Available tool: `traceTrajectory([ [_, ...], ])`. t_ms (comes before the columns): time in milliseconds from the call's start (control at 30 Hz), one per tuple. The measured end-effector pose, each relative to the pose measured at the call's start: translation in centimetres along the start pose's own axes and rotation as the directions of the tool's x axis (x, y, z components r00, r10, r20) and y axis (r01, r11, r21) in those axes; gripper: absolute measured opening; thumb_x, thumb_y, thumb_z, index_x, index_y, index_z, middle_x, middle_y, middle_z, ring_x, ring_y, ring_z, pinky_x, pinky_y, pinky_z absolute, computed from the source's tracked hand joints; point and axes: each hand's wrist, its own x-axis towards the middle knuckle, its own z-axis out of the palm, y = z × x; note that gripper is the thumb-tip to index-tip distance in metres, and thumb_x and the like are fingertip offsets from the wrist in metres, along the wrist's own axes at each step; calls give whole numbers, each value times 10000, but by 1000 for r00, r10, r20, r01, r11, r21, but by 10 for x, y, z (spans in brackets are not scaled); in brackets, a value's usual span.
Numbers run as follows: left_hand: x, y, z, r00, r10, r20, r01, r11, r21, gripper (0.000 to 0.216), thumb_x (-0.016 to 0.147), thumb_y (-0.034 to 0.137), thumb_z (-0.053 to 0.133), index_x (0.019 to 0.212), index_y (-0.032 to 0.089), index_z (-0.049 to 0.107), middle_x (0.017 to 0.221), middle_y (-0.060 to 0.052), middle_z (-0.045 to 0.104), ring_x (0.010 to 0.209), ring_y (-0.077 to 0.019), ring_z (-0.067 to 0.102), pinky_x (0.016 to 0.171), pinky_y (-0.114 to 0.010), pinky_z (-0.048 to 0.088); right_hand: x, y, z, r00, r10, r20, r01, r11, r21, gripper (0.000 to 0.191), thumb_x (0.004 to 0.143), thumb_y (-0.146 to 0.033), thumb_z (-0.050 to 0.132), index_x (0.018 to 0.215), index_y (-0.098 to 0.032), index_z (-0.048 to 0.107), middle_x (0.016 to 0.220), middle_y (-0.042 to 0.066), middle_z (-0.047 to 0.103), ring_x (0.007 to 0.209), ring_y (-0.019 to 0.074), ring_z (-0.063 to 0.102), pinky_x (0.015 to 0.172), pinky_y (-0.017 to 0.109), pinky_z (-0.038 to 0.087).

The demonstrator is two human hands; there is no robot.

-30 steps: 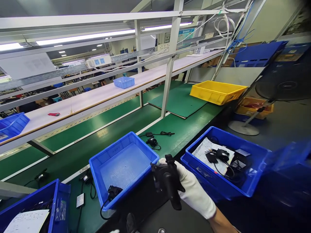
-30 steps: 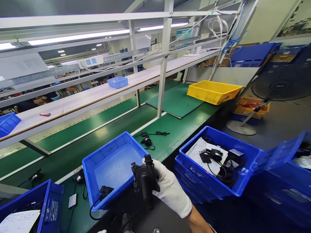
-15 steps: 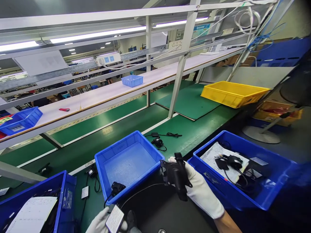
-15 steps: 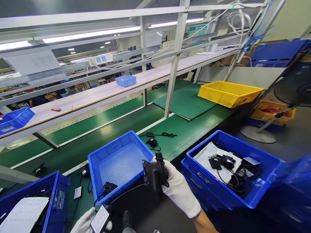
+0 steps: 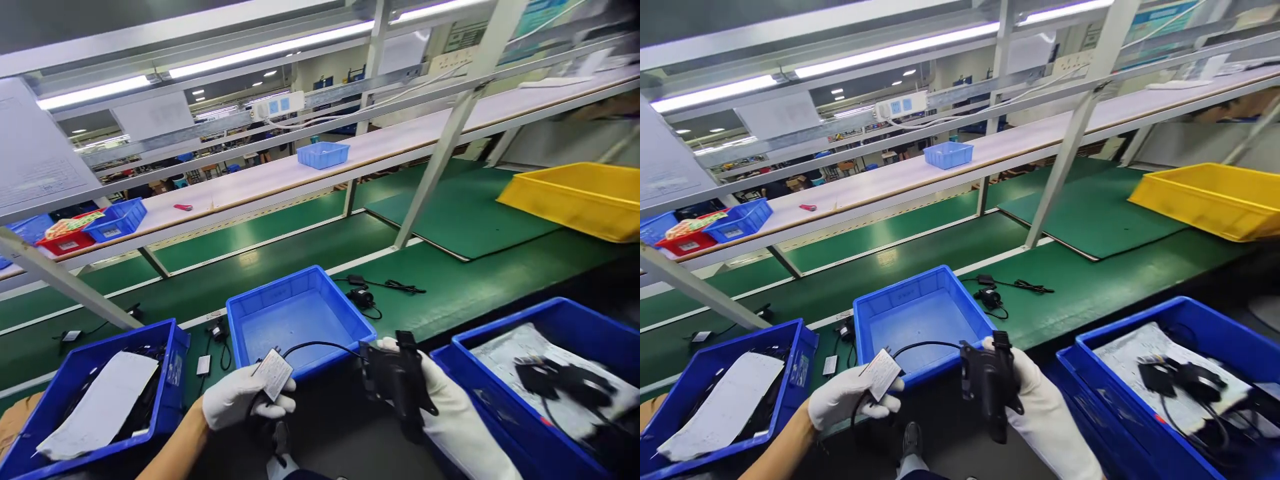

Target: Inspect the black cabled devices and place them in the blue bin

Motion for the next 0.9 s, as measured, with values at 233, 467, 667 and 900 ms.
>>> traceTrajectory([
  [233, -5, 6, -19, 987, 29, -157, -23, 999, 40, 556, 901, 552, 711, 1209, 90, 711, 1091, -212, 737, 750, -176, 731, 531, -171, 529, 6, -20, 20, 994, 11, 111, -40, 964, 262, 508, 817, -384, 855, 1284, -319, 667, 1138, 62, 759, 951, 252, 758, 811, 346, 656],
  [467, -19, 13, -32, 965, 76, -249, -28, 981, 191, 591, 910, 660, 635, 955, 79, 728, 815, -146, 757, 291, 7, 414, 305, -118, 150, 8, -26, 23, 997, -19, 77, 3, 978, 208, 582, 806, -385, 871, 1336, -314, 642, 1208, 63, 729, 1052, 247, 726, 1007, 388, 583],
  [667, -22, 9, -40, 936, 119, -330, -61, 982, 181, 600, 899, 693, 628, 900, 100, 717, 518, -14, 602, 296, 24, 225, 371, -158, 94, 9, -19, 23, 989, -87, 119, 63, 980, 189, 555, 840, -337, 846, 1354, -313, 638, 1291, 67, 707, 1107, 225, 707, 1023, 332, 571],
  [900, -21, 0, -49, 927, 115, -357, -78, 990, 116, 496, 869, 652, 691, 951, 164, 721, 776, -44, 729, 331, 7, 237, 333, -189, 180, 10, -21, 25, 996, -53, 76, 40, 987, 156, 619, 788, -380, 884, 1350, -265, 649, 1323, 108, 700, 1177, 276, 692, 1067, 401, 563],
])
